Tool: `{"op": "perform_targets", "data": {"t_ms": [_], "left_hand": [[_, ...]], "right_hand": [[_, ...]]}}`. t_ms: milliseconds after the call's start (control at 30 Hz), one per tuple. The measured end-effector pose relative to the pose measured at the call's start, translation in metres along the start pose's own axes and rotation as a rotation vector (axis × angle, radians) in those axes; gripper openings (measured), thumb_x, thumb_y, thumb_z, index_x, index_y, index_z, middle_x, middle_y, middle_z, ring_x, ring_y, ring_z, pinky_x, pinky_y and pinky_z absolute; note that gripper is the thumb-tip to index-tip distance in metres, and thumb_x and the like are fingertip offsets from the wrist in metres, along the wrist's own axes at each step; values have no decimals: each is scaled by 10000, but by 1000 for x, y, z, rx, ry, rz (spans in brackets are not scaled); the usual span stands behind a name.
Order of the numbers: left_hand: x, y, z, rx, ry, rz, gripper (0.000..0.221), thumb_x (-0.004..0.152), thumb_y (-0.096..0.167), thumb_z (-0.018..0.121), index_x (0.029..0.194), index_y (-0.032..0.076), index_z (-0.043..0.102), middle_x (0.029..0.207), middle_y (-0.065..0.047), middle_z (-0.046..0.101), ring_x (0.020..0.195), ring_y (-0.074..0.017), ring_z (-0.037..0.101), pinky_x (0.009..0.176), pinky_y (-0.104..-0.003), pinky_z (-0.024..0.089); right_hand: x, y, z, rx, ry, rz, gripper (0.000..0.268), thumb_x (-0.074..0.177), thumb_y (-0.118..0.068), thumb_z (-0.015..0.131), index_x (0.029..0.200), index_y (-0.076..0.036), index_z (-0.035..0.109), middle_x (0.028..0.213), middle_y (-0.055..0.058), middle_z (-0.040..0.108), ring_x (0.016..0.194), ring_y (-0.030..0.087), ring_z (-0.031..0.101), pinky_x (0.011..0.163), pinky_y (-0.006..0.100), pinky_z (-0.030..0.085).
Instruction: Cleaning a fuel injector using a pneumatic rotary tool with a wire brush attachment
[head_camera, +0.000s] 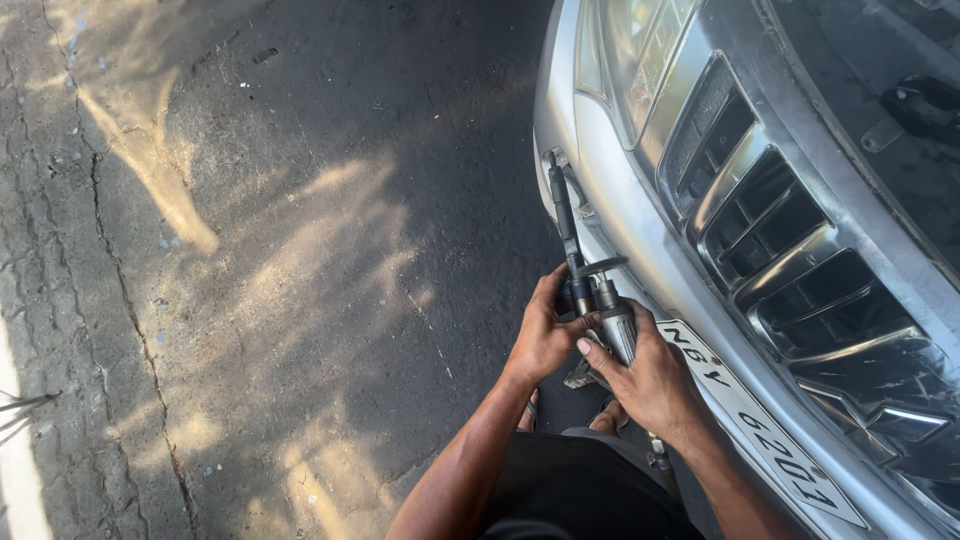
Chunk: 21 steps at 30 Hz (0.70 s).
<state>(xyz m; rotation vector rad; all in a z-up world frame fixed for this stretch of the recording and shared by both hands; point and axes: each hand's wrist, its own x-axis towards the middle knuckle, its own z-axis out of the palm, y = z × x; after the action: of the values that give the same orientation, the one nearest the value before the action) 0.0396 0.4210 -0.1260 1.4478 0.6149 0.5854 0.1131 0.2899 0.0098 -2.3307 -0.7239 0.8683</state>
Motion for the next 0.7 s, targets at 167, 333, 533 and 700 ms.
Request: {"op": "perform_targets", "data": {"t_ms": [167, 333, 533, 700], "left_hand": [[-1, 11, 0, -60, 41, -74, 876, 706, 152, 916, 1481, 24, 529, 1256, -192, 598, 1018, -376, 685, 809, -428, 619], [-3, 4, 3, -93, 55, -88, 885, 686, 131, 927, 1475, 27, 541, 1247, -185, 607, 1018, -374, 690, 776, -426, 626], [-6, 5, 5, -112, 57, -95, 880, 699, 102, 923, 1471, -24, 519, 1259, -216, 589, 1000, -376, 695, 761, -413, 635], [-9, 13, 2, -189, 85, -138, 902, 645, 48, 942, 1450, -29, 543, 1218, -178, 593, 957, -305, 711, 724, -345, 655]], "right_hand": [[2, 10, 6, -3, 9, -15, 802, 861, -519, 730, 1488, -101, 456, 975, 301, 757, 991, 516, 729, 825, 619, 568], [0, 13, 8, 6, 18, -11, 791, 861, -515, 734, 1482, -108, 463, 949, 285, 762, 965, 503, 738, 805, 606, 573], [5, 16, 8, 1, 40, -53, 753, 891, -509, 708, 1454, -70, 472, 935, 317, 751, 925, 522, 736, 789, 630, 570], [-4, 20, 8, -12, 48, -36, 704, 907, -475, 704, 1444, -77, 484, 915, 303, 760, 913, 501, 751, 766, 616, 591]]}}
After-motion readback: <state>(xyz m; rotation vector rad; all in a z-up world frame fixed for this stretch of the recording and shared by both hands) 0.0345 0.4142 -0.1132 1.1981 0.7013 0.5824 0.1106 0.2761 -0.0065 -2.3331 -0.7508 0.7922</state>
